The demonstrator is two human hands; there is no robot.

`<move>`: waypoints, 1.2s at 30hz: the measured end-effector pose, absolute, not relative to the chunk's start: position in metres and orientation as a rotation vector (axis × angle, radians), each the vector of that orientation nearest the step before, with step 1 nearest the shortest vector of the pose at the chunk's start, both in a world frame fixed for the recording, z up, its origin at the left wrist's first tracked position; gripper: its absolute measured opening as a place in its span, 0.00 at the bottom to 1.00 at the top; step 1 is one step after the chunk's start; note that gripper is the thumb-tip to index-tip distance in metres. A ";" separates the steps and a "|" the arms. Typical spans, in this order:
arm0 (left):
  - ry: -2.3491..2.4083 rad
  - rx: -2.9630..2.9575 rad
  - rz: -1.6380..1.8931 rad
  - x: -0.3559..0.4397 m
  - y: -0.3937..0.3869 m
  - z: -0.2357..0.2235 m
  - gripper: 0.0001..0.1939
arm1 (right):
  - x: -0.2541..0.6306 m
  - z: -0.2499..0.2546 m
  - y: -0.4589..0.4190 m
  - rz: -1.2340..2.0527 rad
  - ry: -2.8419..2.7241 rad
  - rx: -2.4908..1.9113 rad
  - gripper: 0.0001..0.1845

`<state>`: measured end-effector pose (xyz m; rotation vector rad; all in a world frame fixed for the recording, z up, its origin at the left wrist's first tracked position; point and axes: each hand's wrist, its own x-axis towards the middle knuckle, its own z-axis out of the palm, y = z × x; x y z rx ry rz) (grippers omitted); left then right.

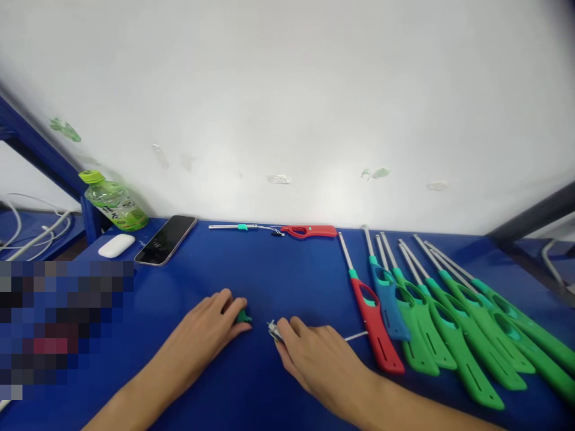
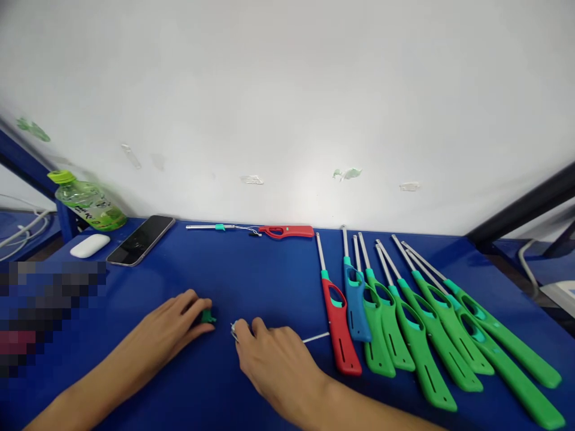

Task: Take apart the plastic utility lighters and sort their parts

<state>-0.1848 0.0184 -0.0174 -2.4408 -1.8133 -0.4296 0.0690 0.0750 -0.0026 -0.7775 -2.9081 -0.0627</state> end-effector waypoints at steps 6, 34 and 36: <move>-1.956 -2.353 -0.529 -0.212 0.007 -0.010 0.22 | 0.024 0.007 0.082 0.028 -2.930 -0.659 0.07; -1.517 -2.477 -0.437 -0.134 -0.002 0.002 0.25 | 0.178 0.005 0.107 -0.361 -2.492 -1.518 0.17; -1.531 -2.456 -0.407 -0.139 -0.004 -0.001 0.25 | 0.188 0.007 0.103 -0.254 -2.482 -1.450 0.19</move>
